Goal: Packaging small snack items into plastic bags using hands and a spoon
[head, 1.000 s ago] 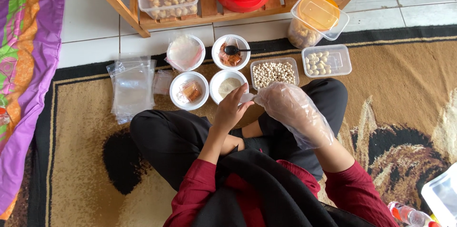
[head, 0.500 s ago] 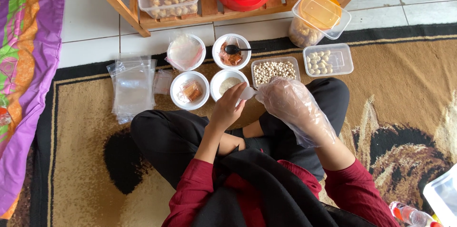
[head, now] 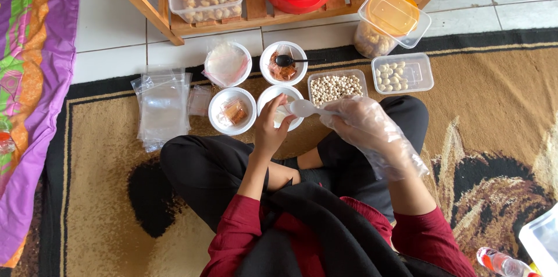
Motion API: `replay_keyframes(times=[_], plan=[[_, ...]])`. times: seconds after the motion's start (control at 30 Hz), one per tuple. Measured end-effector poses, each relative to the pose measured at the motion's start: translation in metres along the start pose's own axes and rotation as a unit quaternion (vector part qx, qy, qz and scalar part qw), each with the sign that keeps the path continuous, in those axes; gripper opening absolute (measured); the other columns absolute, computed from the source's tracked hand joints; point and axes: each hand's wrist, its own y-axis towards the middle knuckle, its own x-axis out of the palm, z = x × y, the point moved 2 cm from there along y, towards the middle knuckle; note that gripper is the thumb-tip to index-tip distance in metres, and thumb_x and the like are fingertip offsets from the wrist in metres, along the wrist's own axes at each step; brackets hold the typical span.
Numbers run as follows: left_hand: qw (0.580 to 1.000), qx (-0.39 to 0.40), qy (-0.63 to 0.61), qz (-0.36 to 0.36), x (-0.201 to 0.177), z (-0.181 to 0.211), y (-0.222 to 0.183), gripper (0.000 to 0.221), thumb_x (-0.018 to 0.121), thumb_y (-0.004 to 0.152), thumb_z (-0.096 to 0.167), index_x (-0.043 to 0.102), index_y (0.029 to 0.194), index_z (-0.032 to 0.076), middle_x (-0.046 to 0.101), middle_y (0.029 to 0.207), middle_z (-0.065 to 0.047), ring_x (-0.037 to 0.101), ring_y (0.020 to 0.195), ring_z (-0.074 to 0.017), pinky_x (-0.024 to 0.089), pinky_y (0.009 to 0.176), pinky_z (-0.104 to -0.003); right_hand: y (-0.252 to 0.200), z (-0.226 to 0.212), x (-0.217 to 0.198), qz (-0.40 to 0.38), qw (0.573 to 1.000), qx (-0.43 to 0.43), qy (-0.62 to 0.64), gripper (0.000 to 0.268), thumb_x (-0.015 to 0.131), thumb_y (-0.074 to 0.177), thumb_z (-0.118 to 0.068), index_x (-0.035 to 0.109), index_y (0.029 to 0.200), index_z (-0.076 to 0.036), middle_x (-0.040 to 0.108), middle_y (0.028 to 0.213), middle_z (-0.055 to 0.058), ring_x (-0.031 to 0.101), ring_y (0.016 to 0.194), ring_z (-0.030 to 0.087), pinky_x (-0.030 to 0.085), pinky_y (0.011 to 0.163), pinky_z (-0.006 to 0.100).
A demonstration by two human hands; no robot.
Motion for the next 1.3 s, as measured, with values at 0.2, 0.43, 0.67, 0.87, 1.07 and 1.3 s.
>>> replay_keyframes(times=[0.2, 0.43, 0.67, 0.87, 1.07, 1.3], plan=[[0.992, -0.055, -0.108, 0.039, 0.014, -0.004, -0.007, 0.055, 0.069, 0.096, 0.004, 0.047, 0.147, 0.001, 0.068, 0.120, -0.016, 0.074, 0.095, -0.0269, 0.063, 0.087, -0.037, -0.002, 0.029, 0.015, 0.076, 0.980, 0.139, 0.122, 0.030, 0.069, 0.088, -0.035, 0.077, 0.116, -0.026, 0.072, 0.086, 0.002, 0.071, 0.085, 0.016, 0.056, 0.071, 0.036], [0.992, -0.125, -0.009, 0.018, 0.021, -0.035, -0.032, 0.054, 0.074, 0.088, -0.001, 0.056, 0.139, 0.003, 0.069, 0.111, -0.018, 0.073, 0.091, -0.0307, 0.064, 0.082, -0.042, 0.015, 0.065, 0.066, 0.247, 0.774, 0.148, 0.565, 0.011, 0.063, 0.094, -0.015, 0.057, 0.084, -0.014, 0.047, 0.060, 0.000, 0.045, 0.049, 0.009, 0.034, 0.042, 0.020], [0.905, -0.249, 0.210, -0.272, 0.037, -0.109, -0.090, 0.027, 0.078, 0.087, 0.031, 0.073, 0.113, 0.023, 0.074, 0.096, -0.004, 0.076, 0.090, -0.0287, 0.062, 0.076, -0.042, 0.027, 0.129, 0.092, 0.254, 0.659, 0.216, 0.674, 0.014, 0.065, 0.094, -0.011, 0.059, 0.101, -0.021, 0.068, 0.085, 0.000, 0.061, 0.066, 0.013, 0.043, 0.055, 0.021], [0.802, -0.354, 0.249, -0.412, 0.047, -0.055, -0.093, 0.037, 0.071, 0.088, 0.040, 0.074, 0.104, 0.008, 0.075, 0.096, -0.021, 0.074, 0.094, -0.0448, 0.060, 0.078, -0.054, 0.033, 0.128, 0.090, 0.261, 0.606, 0.166, 0.733, 0.015, 0.069, 0.092, -0.008, 0.060, 0.099, -0.017, 0.060, 0.081, 0.003, 0.056, 0.066, 0.017, 0.043, 0.056, 0.025], [0.789, -0.479, 0.186, -0.337, 0.061, -0.037, -0.090, 0.056, 0.068, 0.092, 0.046, 0.066, 0.124, 0.000, 0.072, 0.106, -0.027, 0.074, 0.095, -0.0436, 0.061, 0.073, -0.055, 0.042, 0.178, 0.100, 0.297, 0.622, 0.164, 0.706, 0.013, 0.070, 0.094, -0.010, 0.059, 0.098, -0.017, 0.061, 0.082, 0.002, 0.058, 0.066, 0.013, 0.047, 0.058, 0.024], [0.770, -0.549, 0.154, -0.285, 0.072, -0.035, -0.084, 0.049, 0.065, 0.093, 0.047, 0.067, 0.119, 0.006, 0.073, 0.108, -0.022, 0.072, 0.103, -0.0421, 0.060, 0.081, -0.055, 0.038, 0.181, 0.077, 0.328, 0.620, 0.160, 0.694, 0.014, 0.071, 0.094, -0.010, 0.062, 0.099, -0.019, 0.060, 0.080, -0.001, 0.059, 0.065, 0.012, 0.048, 0.056, 0.023]])
